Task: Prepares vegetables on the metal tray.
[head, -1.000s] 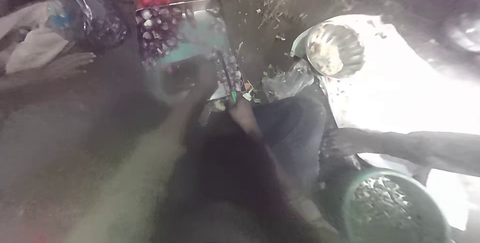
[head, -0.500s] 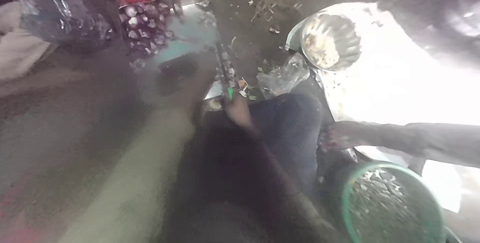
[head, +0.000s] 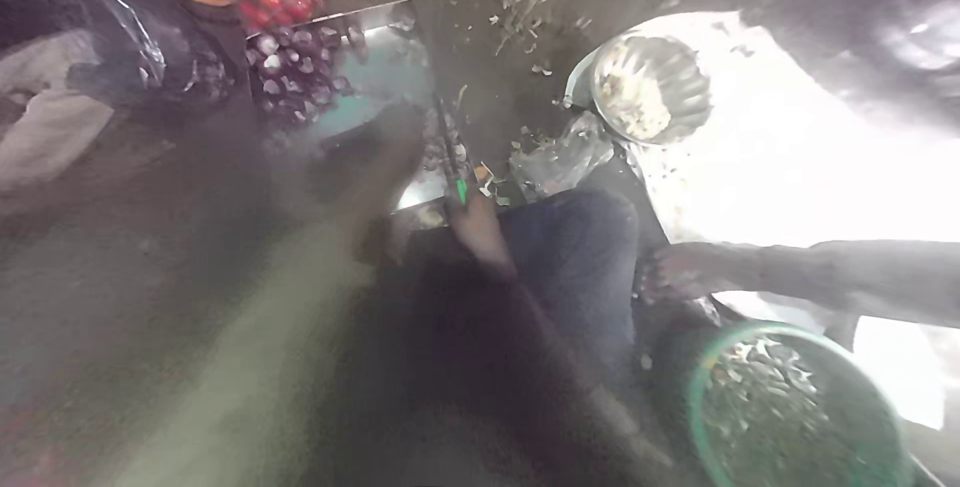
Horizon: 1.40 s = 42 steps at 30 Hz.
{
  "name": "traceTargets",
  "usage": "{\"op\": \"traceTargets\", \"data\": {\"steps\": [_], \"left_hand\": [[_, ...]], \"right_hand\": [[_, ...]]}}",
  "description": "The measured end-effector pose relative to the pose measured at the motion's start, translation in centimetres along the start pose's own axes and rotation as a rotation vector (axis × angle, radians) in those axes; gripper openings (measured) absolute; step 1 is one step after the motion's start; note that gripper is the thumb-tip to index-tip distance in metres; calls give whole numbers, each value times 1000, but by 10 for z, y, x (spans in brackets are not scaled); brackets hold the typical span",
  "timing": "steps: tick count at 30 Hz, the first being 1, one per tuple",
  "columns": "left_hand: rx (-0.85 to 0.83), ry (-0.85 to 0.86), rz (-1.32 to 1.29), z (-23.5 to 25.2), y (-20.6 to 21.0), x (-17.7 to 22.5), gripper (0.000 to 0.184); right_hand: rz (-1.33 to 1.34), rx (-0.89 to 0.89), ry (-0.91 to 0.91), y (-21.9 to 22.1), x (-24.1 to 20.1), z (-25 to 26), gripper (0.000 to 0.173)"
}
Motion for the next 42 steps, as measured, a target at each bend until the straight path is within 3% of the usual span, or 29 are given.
{"op": "traceTargets", "data": {"steps": [2, 3, 5, 8, 13, 18, 25, 32, 39, 42], "left_hand": [[-308, -330, -254, 24, 53, -65, 26], [-370, -478, -298, 27, 62, -84, 24], [-347, -655, -378, 15, 57, -102, 25], [-206, -759, -546, -20, 46, -113, 27], [-225, -802, -362, -28, 30, -111, 37], [-182, -838, -348, -33, 19, -108, 31], [-110, -781, -314, -32, 28, -143, 29], [-122, -593, -171, -23, 48, -117, 29], [-165, -620, -181, -17, 37, -107, 27], [-161, -663, -185, -17, 37, -107, 29]], "right_hand": [[-23, -6, -10, 0, -4, -3, 43], [-35, -8, -12, 0, -7, -3, 43], [-64, -20, -25, 5, -11, -2, 43], [-103, -28, -72, 14, -11, -3, 43], [-121, -50, -98, 27, -11, -9, 42], [-81, -95, -63, 38, -9, -8, 34], [-206, -126, -71, 42, -19, -2, 39], [-165, -120, -88, 35, -18, -13, 46], [-216, -132, -85, 40, -20, 0, 47], [-367, -145, -90, 49, -39, 27, 45]]}}
Point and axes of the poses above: each hand's wrist, its own z-axis towards the middle knuckle, its own y-axis out of the palm, x = y × z, the point moved 8 cm from there along z, towards the middle knuckle, and after that the axes turned 14 degrees about -z, right-handed, at the moved point
